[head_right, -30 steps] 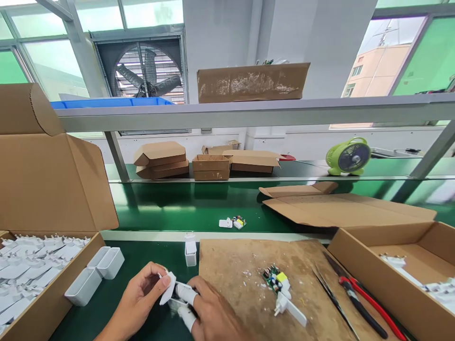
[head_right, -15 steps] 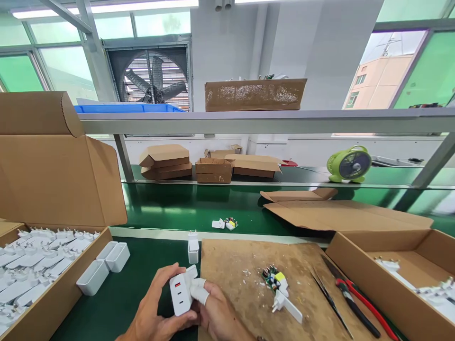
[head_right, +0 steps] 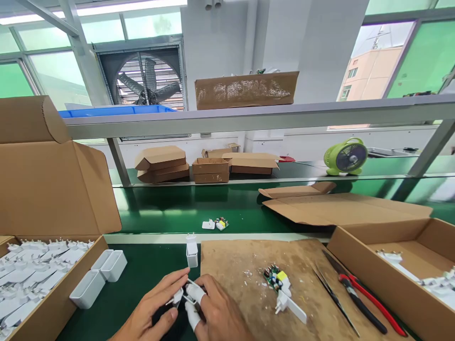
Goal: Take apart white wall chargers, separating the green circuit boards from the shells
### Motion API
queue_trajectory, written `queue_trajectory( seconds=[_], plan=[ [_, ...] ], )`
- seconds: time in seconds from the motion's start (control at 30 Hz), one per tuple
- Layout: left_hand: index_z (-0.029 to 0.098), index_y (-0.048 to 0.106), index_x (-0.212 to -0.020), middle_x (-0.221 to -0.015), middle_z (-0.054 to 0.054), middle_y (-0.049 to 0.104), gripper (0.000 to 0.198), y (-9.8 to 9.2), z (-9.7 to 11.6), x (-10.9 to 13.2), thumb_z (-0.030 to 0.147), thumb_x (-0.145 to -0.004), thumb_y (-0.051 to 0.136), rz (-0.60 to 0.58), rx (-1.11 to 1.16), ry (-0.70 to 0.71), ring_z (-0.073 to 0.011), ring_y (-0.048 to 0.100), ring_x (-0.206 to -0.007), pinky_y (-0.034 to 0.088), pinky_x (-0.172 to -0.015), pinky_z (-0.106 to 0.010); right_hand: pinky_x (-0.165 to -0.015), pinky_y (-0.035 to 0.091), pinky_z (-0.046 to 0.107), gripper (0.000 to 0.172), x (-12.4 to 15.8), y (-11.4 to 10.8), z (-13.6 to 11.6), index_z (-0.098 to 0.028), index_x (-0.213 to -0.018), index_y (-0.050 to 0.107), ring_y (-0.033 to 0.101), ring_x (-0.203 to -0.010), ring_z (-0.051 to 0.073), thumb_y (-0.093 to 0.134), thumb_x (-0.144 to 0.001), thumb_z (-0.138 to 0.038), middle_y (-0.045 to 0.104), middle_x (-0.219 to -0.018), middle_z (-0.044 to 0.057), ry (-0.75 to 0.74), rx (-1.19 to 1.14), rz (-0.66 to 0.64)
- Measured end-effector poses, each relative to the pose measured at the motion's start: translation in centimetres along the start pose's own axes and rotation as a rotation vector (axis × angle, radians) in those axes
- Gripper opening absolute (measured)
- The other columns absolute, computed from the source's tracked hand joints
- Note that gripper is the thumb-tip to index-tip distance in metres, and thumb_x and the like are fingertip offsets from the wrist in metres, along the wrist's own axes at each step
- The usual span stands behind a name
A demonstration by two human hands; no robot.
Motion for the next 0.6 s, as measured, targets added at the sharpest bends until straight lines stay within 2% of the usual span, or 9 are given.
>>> queue_trajectory(
  seconds=[0.07,0.13,0.2,0.3,0.4,0.53,0.6],
  plan=[
    [0.034,0.055,-0.154,-0.157,-0.011,0.059,0.046,-0.5,-0.7,-0.1,0.037,-0.108,0.052,0.037,0.026,-0.059,-0.0288,0.055,-0.146,0.044,-0.123,-0.045,-0.090,0.060,0.036,0.040,0.1,0.3,0.0,-0.019,-0.113,0.064,0.068,-0.106,0.025,0.050,-0.081,0.002,0.064,-0.120,0.012,0.040,0.024,-0.042],
    [0.031,0.065,-0.142,-0.140,-0.011,0.069,0.038,-1.0,-1.7,-0.2,0.042,-0.107,0.054,0.087,0.061,-0.145,-0.0269,0.067,-0.128,0.056,-0.109,-0.038,-0.088,0.060,0.036,0.039,0.2,0.6,-0.1,-0.019,-0.109,0.065,0.069,-0.106,0.026,0.052,-0.079,0.003,0.065,-0.120,0.012,0.087,0.073,-0.072],
    [0.028,0.073,-0.127,-0.123,-0.010,0.075,0.032,-1.0,-2.3,-0.4,0.047,-0.105,0.059,0.122,0.074,-0.190,-0.0253,0.073,-0.110,0.061,-0.094,-0.032,-0.087,0.061,0.037,0.036,0.3,1.1,-0.1,-0.019,-0.105,0.065,0.070,-0.103,0.027,0.054,-0.078,0.001,0.066,-0.119,0.012,0.137,0.135,-0.097],
    [0.025,0.078,-0.108,-0.110,-0.009,0.076,0.030,-1.1,-2.4,-0.8,0.051,-0.100,0.065,0.201,-0.002,-0.209,-0.0246,0.073,-0.099,0.060,-0.085,-0.031,-0.088,0.061,0.042,0.034,0.7,1.7,0.6,-0.020,-0.113,0.062,0.071,-0.099,0.030,0.059,-0.081,-0.009,0.069,-0.113,0.012,0.217,0.177,-0.092],
    [0.024,0.077,-0.096,-0.108,-0.009,0.075,0.030,-1.0,-1.9,-1.2,0.052,-0.098,0.067,0.293,-0.114,-0.231,-0.0240,0.072,-0.093,0.058,-0.081,-0.032,-0.095,0.059,0.045,0.052,1.0,2.2,1.4,-0.019,-0.136,0.051,0.070,-0.109,0.032,0.061,-0.085,-0.018,0.069,-0.118,0.014,0.228,0.118,-0.030],
    [0.023,0.071,-0.091,-0.104,-0.008,0.074,0.034,0.0,-1.9,-1.7,0.055,-0.099,0.063,0.308,-0.150,-0.258,-0.0217,0.070,-0.083,0.057,-0.074,-0.031,-0.096,0.058,0.044,0.064,1.4,2.8,2.2,-0.021,-0.146,0.045,0.069,-0.107,0.030,0.061,-0.085,-0.016,0.069,-0.120,0.012,0.219,0.008,-0.006],
    [0.023,0.066,-0.090,-0.104,-0.007,0.071,0.035,0.3,-2.4,-1.5,0.056,-0.100,0.060,0.332,-0.165,-0.293,-0.0219,0.069,-0.084,0.056,-0.074,-0.032,-0.098,0.057,0.045,0.069,1.3,2.7,1.9,-0.020,-0.151,0.041,0.067,-0.113,0.031,0.060,-0.086,-0.013,0.067,-0.126,0.014,0.189,-0.015,-0.001]
  ],
)
Point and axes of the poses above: each hand's wrist, its own x-axis away from the middle knuckle, its own y-axis out of the palm, z = x × y, the point moved 8 cm from there along -x, towards the middle knuckle
